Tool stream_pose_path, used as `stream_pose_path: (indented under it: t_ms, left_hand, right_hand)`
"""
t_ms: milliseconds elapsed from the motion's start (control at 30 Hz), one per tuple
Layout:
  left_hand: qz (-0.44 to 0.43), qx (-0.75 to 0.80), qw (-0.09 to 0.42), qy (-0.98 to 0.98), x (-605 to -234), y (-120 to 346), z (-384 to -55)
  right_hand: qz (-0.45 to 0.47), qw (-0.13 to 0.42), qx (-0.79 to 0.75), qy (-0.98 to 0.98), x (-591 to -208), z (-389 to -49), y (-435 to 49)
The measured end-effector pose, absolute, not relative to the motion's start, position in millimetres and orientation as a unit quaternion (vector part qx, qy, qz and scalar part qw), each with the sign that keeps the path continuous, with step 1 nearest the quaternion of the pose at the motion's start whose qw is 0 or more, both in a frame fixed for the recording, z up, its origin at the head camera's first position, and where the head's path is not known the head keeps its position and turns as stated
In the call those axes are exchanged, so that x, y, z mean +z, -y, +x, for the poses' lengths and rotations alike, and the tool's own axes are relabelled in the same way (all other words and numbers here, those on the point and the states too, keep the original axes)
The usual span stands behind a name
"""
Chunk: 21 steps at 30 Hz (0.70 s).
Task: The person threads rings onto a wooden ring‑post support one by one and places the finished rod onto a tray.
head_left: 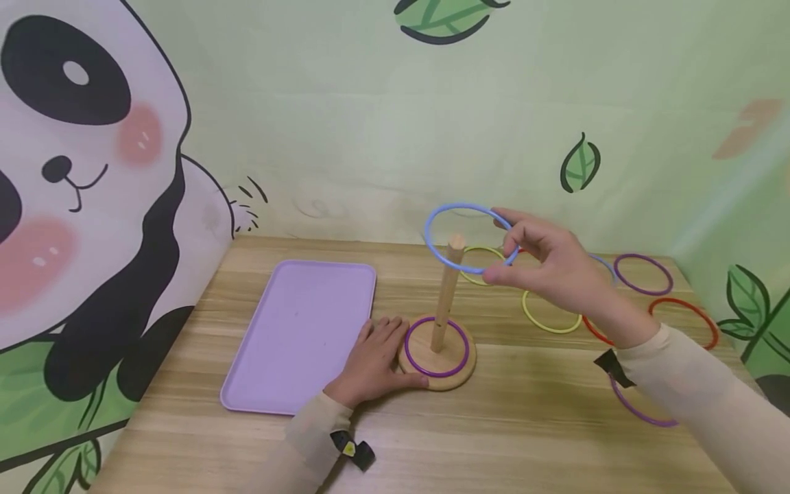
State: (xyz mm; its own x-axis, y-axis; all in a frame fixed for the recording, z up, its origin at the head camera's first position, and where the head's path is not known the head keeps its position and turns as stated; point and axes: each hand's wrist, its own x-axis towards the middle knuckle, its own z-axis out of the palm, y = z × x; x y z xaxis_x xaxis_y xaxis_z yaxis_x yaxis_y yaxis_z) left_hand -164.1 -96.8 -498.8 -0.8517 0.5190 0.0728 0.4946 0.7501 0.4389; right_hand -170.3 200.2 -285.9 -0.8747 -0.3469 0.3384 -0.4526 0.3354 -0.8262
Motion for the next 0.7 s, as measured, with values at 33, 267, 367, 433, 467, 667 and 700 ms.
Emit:
stream_pose_path:
  t_ms: [33,267,367,433,467,667,700]
  left_hand:
    - [0.271,0.226,0.027,-0.935,-499,97,-164]
    - [0.272,0.225,0.028,-0.935,-499,97,-165]
    - [0.269,0.228,0.027,-0.935,-498,98,-165]
    - [0.265,0.230,0.029,-0.936,-498,99,-164]
    - [0.262,0.228,0.032,-0.937,-499,99,-163]
    - [0.267,0.227,0.034,-0.936,-498,99,-163]
    - [0.269,0.228,0.034,-0.935,-498,99,-164]
  right_hand:
    - [0.252,0.053,0.521,0.814,-289,-171,-199]
    - [0.268,0.061,0.498,0.823,-301,-172,-193]
    - [0.262,0.047,0.500,0.824,-304,-174,-190]
    - [0.260,0.033,0.506,0.822,-308,-175,-188]
    - [0.256,0.026,0.510,0.821,-310,-175,-187]
    - [0.237,0.021,0.511,0.826,-320,-171,-190]
    - [0.236,0.025,0.508,0.828,-321,-171,-191]
